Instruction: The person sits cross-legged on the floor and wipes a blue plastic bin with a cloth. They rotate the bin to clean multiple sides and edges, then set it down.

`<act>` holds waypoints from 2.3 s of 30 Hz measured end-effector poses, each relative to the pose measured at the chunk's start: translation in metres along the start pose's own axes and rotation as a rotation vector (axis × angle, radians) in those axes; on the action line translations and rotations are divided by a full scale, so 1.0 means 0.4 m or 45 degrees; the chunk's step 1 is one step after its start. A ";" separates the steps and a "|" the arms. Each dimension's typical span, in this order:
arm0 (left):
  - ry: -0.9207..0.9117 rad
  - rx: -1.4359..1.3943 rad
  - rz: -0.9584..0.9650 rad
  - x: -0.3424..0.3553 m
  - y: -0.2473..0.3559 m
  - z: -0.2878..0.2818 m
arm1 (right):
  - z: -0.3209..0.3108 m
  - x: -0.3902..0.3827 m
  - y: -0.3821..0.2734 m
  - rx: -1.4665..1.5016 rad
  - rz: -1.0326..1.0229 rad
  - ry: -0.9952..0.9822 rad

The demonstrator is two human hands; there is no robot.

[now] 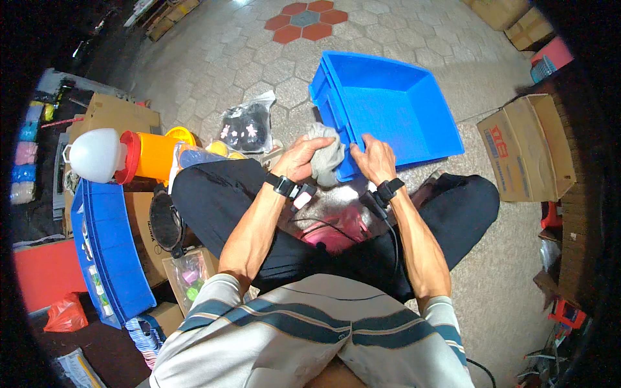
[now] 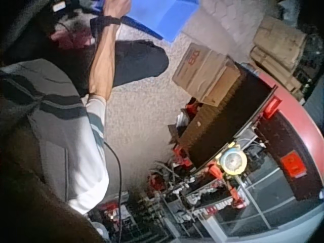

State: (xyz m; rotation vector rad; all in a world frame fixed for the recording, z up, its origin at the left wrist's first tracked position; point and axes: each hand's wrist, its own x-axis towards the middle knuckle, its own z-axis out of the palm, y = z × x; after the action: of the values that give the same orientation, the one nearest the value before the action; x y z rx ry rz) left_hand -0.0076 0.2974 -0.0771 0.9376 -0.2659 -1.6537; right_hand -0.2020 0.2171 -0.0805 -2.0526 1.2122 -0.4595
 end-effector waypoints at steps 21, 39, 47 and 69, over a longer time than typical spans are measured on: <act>0.483 1.110 0.612 0.079 -0.055 0.063 | 0.043 -0.023 0.018 -0.105 -0.144 0.042; 0.339 0.366 0.415 0.073 -0.024 -0.010 | -0.009 0.001 0.006 -0.042 -0.033 0.042; 0.199 0.290 0.312 0.077 -0.049 -0.022 | -0.004 0.012 0.019 -0.085 -0.055 0.036; 0.009 1.652 0.922 0.061 -0.103 0.036 | -0.067 0.020 0.059 0.120 -0.093 -0.150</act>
State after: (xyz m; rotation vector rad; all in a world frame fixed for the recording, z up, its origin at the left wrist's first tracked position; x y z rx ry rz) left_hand -0.0478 0.2839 -0.1039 1.5004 -1.5804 -0.6576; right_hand -0.2290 0.1921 -0.0794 -2.0189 1.0299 -0.4160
